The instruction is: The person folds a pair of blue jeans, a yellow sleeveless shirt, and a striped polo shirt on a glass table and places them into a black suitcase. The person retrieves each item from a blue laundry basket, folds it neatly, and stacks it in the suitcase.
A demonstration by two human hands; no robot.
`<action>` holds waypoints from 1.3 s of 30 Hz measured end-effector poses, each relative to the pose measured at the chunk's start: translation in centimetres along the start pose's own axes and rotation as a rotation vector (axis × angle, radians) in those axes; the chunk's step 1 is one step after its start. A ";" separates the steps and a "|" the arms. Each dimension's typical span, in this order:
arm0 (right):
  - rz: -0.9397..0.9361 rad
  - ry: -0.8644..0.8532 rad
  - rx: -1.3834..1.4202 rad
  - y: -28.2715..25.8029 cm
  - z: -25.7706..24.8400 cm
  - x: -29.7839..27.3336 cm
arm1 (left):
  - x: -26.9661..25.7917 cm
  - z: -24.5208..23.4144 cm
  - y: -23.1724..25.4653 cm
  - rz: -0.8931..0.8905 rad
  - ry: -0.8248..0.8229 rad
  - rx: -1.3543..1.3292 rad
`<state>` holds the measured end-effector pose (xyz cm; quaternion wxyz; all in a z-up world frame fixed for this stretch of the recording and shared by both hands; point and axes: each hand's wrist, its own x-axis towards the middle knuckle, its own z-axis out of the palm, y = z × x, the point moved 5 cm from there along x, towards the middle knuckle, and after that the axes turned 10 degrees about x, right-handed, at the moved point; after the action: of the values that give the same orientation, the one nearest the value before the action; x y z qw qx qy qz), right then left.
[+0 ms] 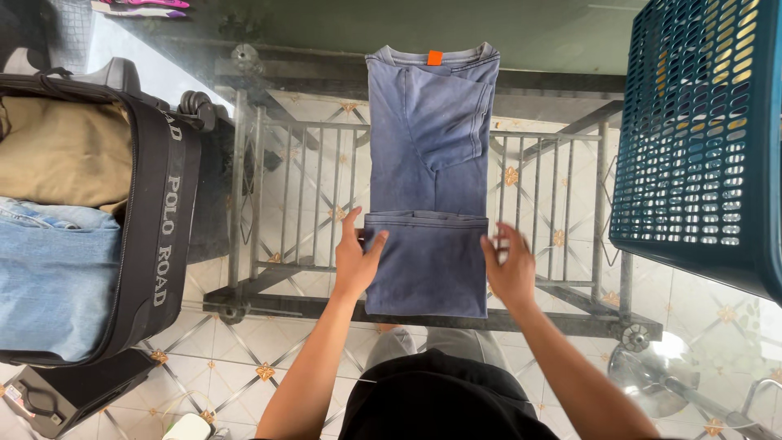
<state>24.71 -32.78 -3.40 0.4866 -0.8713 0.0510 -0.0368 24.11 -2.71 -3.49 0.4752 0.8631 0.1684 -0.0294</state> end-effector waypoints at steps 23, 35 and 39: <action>0.102 0.092 -0.117 -1.3 0.6 -12.0 | -12.7 -0.9 -2.2 -0.012 0.041 -0.112; 0.354 -0.121 0.122 3.4 0.0 -16.1 | -15.1 -4.1 -4.7 0.348 -0.154 0.152; 0.505 -0.148 0.426 4.4 1.1 -18.0 | -16.3 -4.7 -5.5 0.404 -0.125 0.280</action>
<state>6.73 -31.85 -7.96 0.6539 -0.7101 0.2212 0.1384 6.50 -0.41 -1.97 0.3569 0.9331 -0.0428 -0.0102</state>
